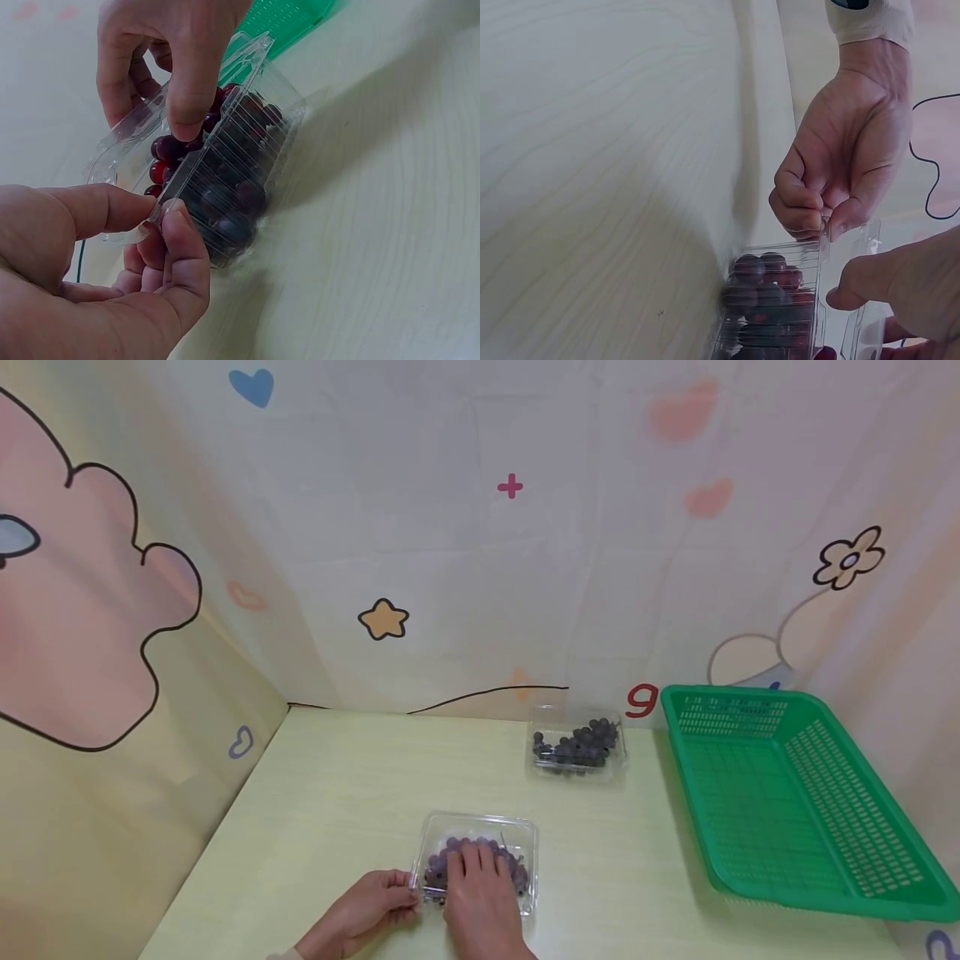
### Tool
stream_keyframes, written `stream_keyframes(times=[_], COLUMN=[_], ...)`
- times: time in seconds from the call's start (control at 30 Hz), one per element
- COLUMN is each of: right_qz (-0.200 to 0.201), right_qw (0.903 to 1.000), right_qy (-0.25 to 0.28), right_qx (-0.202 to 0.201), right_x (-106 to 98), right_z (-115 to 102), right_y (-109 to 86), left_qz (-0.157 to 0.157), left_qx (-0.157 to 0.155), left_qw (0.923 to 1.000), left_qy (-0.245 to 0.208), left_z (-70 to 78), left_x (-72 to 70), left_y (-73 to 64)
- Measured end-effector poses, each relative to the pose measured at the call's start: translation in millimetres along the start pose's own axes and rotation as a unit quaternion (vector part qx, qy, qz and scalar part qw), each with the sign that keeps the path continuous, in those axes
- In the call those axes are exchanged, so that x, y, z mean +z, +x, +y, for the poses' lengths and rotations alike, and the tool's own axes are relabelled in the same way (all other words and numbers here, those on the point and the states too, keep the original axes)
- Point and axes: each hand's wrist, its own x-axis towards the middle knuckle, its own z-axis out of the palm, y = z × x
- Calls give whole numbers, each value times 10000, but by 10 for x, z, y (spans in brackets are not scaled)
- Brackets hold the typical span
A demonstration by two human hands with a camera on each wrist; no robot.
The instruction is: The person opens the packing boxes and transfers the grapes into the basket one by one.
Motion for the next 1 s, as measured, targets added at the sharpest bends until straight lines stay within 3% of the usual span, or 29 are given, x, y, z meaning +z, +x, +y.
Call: stream_keyframes(times=[0.27, 0.63, 1.0], right_qz=[-134, 414, 188], right_qw=[9999, 9991, 9998], right_qy=[64, -65, -25], right_qx=[74, -102, 45], right_x=[-42, 3, -25], right_z=[35, 162, 262], right_y=[-14, -91, -156], left_qz=[-22, -73, -15], left_qx=[-37, 7, -94], left_qw=[10000, 9998, 9999], left_qy=[-57, -164, -63], left_z=[22, -18, -20], left_x=[9, -2, -10], left_y=[-9, 12, 27])
